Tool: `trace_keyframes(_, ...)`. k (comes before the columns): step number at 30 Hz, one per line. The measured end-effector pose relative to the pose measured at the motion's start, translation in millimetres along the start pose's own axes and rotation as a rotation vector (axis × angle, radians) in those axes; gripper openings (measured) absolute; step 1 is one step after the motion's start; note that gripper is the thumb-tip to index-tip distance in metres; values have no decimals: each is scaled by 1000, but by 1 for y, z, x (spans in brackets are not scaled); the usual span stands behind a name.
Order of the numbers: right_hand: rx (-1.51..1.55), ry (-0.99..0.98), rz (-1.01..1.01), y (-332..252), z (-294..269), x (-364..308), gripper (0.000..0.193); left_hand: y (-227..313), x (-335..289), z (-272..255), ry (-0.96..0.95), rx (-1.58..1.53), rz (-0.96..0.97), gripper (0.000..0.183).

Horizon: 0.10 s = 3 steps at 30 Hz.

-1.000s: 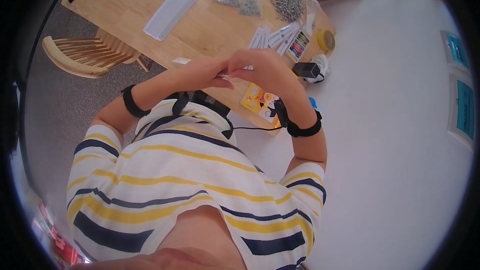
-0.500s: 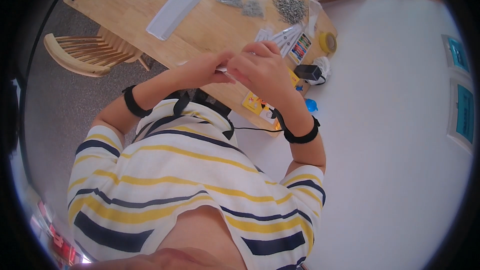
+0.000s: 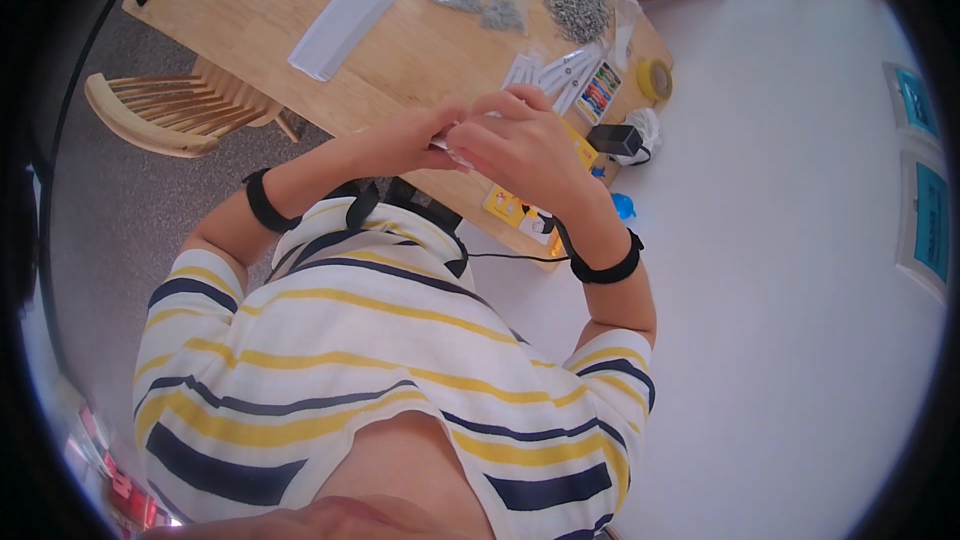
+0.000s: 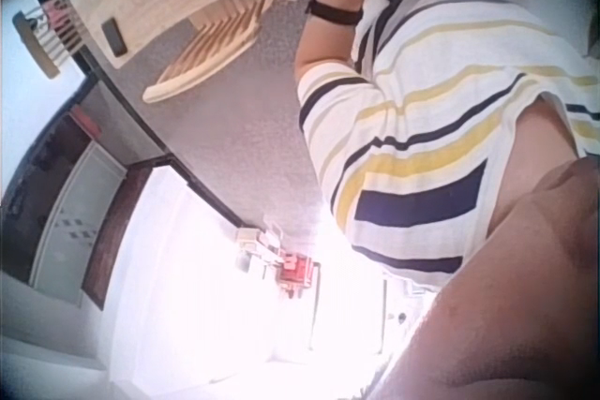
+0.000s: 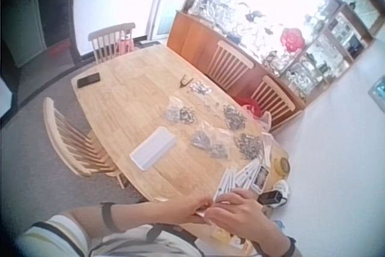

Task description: The person inserts small metal clips into slots on white plastic strips by hand.

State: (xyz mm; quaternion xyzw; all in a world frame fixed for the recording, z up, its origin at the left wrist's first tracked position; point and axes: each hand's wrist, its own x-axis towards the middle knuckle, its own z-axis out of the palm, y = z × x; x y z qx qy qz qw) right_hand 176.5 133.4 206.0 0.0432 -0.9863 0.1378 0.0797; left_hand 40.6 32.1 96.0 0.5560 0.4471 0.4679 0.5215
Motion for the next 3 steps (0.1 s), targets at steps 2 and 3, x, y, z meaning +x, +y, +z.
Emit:
trace_keyframes(2,-47,-29,-11,-1,1,-2,17,2,-1,-1,-9,35,-2,37)
trace_keyframes(3,-93,-59,-24,-1,2,-3,17,-1,-1,-2,-27,34,-15,39)
